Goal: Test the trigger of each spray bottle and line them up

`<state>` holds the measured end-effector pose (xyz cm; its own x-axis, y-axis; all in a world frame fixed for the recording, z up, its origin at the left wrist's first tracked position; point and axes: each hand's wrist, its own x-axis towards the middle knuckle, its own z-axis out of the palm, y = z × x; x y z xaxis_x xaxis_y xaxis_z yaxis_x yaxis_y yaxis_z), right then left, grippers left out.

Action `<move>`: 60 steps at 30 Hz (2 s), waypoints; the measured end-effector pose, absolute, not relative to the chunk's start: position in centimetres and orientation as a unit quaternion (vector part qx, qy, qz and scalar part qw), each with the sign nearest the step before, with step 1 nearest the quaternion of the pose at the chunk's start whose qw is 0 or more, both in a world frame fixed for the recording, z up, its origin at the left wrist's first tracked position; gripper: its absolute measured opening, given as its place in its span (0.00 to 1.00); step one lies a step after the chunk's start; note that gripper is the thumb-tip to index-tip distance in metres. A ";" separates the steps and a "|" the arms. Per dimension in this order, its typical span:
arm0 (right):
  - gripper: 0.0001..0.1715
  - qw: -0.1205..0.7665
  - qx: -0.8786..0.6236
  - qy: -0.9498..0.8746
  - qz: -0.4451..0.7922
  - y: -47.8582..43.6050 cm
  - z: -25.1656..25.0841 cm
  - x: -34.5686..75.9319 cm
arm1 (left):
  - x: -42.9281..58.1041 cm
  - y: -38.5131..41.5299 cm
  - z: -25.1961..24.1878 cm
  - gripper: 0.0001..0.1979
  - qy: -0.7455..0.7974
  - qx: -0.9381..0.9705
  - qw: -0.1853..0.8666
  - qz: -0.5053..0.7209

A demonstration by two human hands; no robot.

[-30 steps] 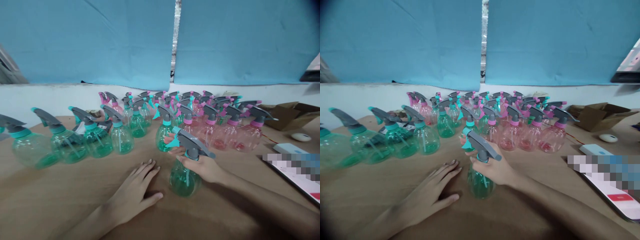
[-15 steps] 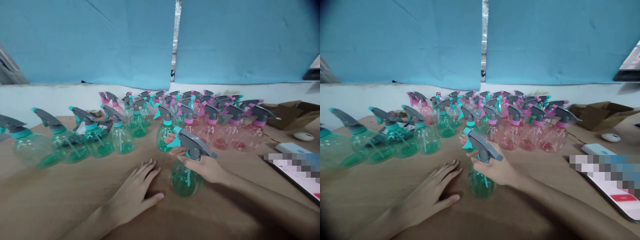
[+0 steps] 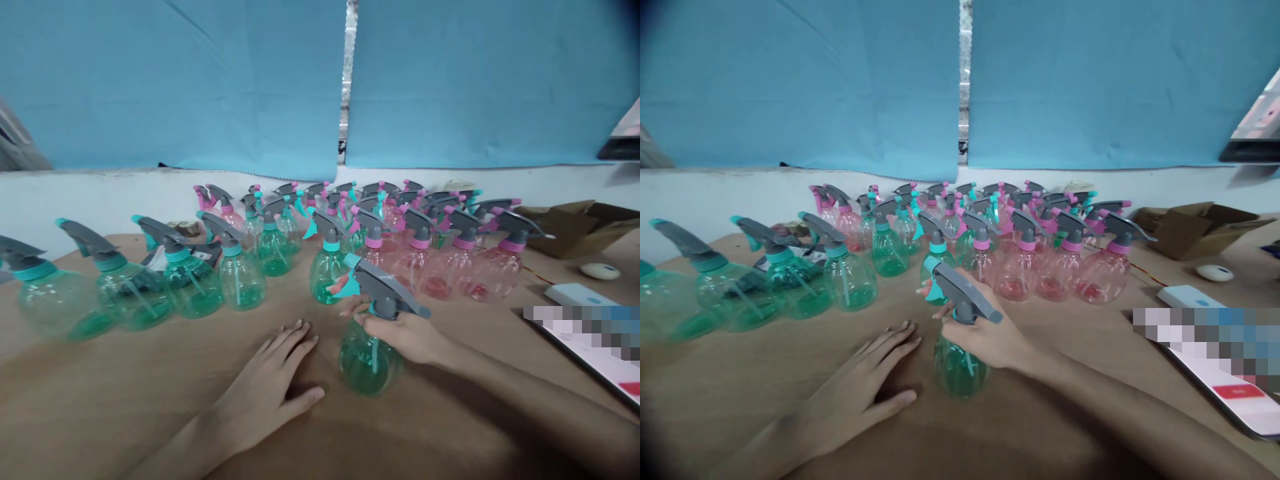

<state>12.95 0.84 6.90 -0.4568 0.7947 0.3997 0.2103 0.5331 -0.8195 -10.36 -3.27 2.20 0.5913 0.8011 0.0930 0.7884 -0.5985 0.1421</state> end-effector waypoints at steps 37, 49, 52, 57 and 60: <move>0.25 0.410 -0.341 -0.773 0.343 0.4 7.1 12.7 | -10.3 -3.1 2.0 0.30 0.444 0.892 0.034 0.074; 0.08 0.417 -0.382 -0.763 0.312 0.1 7.1 12.6 | -10.4 -3.2 2.0 0.30 0.441 0.893 0.027 0.083; 0.08 0.425 -0.372 -0.766 0.309 0.2 7.1 12.6 | -10.3 -3.2 2.0 0.29 0.439 0.894 0.027 0.086; 0.10 0.425 -0.363 -0.768 0.314 0.3 7.1 12.6 | -10.4 -3.3 2.0 0.29 0.439 0.895 0.030 0.078; 0.13 0.422 -0.360 -0.767 0.323 0.2 7.1 12.6 | -10.4 -3.2 2.0 0.30 0.440 0.894 0.029 0.077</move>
<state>12.58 0.18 7.06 -0.3837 0.8250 0.4149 0.2800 0.5320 -0.7991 -10.42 -3.21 1.98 0.6014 0.7911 0.1120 0.7822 -0.6115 0.1191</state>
